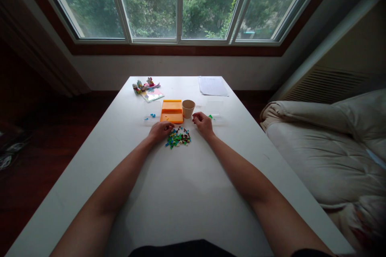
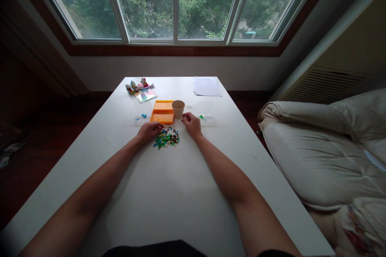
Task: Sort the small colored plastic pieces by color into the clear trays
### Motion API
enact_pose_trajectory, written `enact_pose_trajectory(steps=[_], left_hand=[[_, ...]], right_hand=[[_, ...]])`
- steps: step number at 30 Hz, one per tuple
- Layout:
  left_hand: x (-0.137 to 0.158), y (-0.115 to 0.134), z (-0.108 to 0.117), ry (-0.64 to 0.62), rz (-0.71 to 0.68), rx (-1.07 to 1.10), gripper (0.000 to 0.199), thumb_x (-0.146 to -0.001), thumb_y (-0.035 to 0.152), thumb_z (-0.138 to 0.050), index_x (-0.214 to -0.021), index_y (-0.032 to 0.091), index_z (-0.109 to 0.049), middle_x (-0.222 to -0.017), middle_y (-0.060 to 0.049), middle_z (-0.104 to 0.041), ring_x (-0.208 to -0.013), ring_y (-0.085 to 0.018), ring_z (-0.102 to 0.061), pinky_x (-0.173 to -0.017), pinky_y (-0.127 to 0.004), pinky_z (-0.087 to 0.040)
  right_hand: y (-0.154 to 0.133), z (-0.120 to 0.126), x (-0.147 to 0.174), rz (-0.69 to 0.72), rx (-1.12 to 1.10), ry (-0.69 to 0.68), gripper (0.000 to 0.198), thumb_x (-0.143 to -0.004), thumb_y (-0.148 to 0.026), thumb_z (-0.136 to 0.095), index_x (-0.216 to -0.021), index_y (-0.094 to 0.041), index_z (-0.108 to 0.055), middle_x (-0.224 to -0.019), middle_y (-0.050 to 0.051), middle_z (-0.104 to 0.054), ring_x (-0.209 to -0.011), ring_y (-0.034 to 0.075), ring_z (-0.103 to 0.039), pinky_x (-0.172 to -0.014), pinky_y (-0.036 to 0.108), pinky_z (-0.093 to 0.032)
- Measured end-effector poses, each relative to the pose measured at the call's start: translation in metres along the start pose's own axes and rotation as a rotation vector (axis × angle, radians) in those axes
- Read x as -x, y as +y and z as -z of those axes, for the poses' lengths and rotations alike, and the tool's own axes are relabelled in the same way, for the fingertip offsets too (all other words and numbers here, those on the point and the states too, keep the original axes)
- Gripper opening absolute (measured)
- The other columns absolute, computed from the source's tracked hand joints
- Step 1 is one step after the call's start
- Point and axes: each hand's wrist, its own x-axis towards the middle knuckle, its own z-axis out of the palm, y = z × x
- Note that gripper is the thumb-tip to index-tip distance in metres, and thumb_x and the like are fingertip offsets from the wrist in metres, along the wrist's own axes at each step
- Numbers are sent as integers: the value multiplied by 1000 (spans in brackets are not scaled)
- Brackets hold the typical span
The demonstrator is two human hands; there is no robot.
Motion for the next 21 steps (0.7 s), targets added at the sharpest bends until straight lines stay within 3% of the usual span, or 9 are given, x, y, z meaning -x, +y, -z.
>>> enact_pose_trajectory(steps=[11,21], left_hand=[[0,5,2,-88,-37,31,24,-84,36,-62,-101,25,-76,-82,-1,-71,-69,-14,-58,-66,-24,-41],[1,6,0,-44,-42,15,22,-86,33,-58,-97,23,-75,-84,-2,-72,-72,-15,-59,-67,-25,-41]], right_hand=[[0,1,1,16,57,-16,25,-83,-30,-51,-99,-21,-68,-75,1,-70,-66,16,-63,-68,29,-51],[0,2,1,28,73,-31,27,-83,-29,-50,-100,-19,-69,-75,2,-69,-66,16,-61,-66,27,-49]])
